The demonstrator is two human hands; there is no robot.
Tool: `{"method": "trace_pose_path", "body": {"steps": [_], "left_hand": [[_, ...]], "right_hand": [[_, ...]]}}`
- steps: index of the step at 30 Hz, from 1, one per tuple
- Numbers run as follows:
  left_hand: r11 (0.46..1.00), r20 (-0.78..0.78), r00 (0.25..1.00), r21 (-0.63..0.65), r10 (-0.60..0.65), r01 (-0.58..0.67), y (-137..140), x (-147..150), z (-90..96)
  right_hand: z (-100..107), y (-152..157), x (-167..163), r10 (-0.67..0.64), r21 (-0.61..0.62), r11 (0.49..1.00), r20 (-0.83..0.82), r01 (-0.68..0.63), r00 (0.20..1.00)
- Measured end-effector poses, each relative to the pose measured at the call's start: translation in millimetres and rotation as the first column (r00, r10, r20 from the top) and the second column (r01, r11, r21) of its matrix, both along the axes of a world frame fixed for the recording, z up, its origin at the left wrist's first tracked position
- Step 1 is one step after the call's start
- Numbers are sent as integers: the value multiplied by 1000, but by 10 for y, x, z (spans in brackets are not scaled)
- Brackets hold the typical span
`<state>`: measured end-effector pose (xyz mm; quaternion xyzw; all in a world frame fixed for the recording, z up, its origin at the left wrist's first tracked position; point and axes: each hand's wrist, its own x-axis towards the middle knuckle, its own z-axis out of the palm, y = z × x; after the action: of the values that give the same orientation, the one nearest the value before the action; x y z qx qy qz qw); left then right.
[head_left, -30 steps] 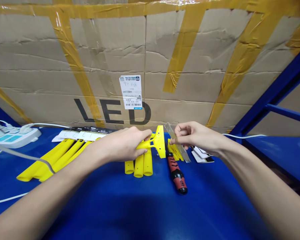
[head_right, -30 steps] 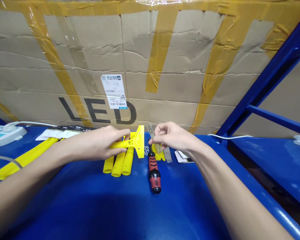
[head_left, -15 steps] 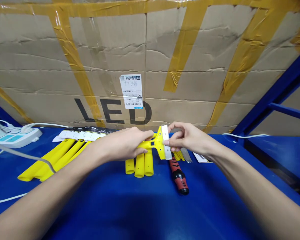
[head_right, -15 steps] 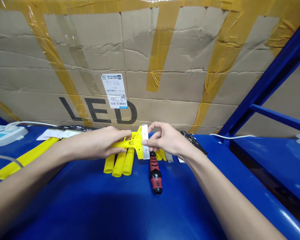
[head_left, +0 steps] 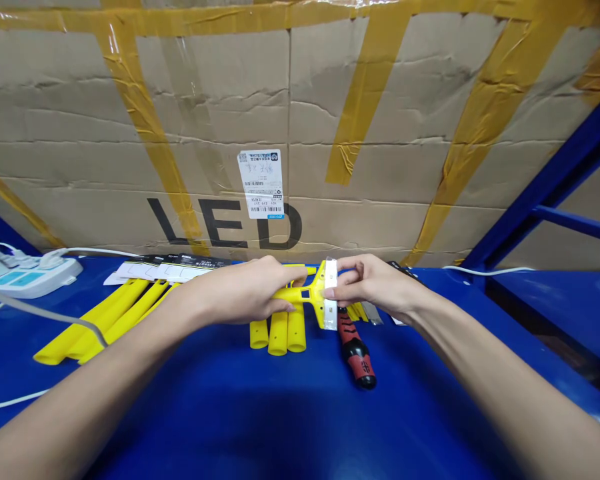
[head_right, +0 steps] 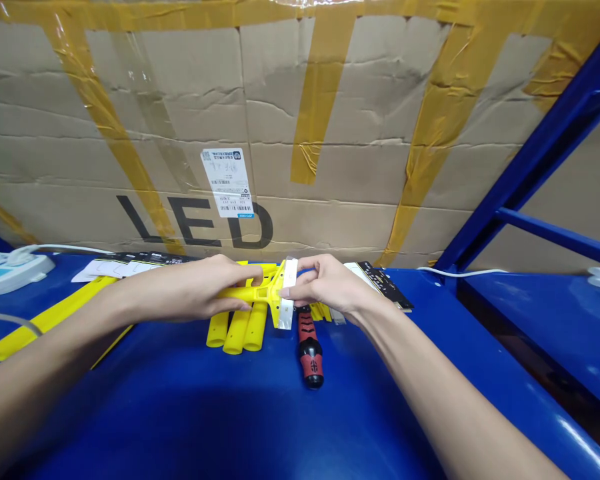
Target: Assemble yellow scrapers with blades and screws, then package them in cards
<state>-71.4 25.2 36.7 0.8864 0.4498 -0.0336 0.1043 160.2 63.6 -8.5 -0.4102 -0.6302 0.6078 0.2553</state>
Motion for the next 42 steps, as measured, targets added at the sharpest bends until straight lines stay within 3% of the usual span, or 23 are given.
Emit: {"method": "trace_pose_path", "body": {"steps": [13,16,19,22,30,42], "left_hand": [[1000,34,999,-11,20,-20,32,-40,26],[1000,28,999,2,27,-27,59,-68,19],[998,-14,999,38,43,-43,83,-100,2],[996,-55,994,31,89,-88,87,-106,-7],[993,-83,989,17,119,-118,48,-69,10],[997,-63,995,19,73,-72,26,-15,22]], "right_hand": [[24,24,-2,-100,-6,995,38,100,994],[61,64,51,-204,135,973,112,189,973],[55,118,115,-324,429,895,431,125,842],[-10,165,147,-408,542,840,666,-29,624],[-150,211,133,-393,518,848,760,-117,518],[-92,147,110,-399,537,824,776,-181,489]]}}
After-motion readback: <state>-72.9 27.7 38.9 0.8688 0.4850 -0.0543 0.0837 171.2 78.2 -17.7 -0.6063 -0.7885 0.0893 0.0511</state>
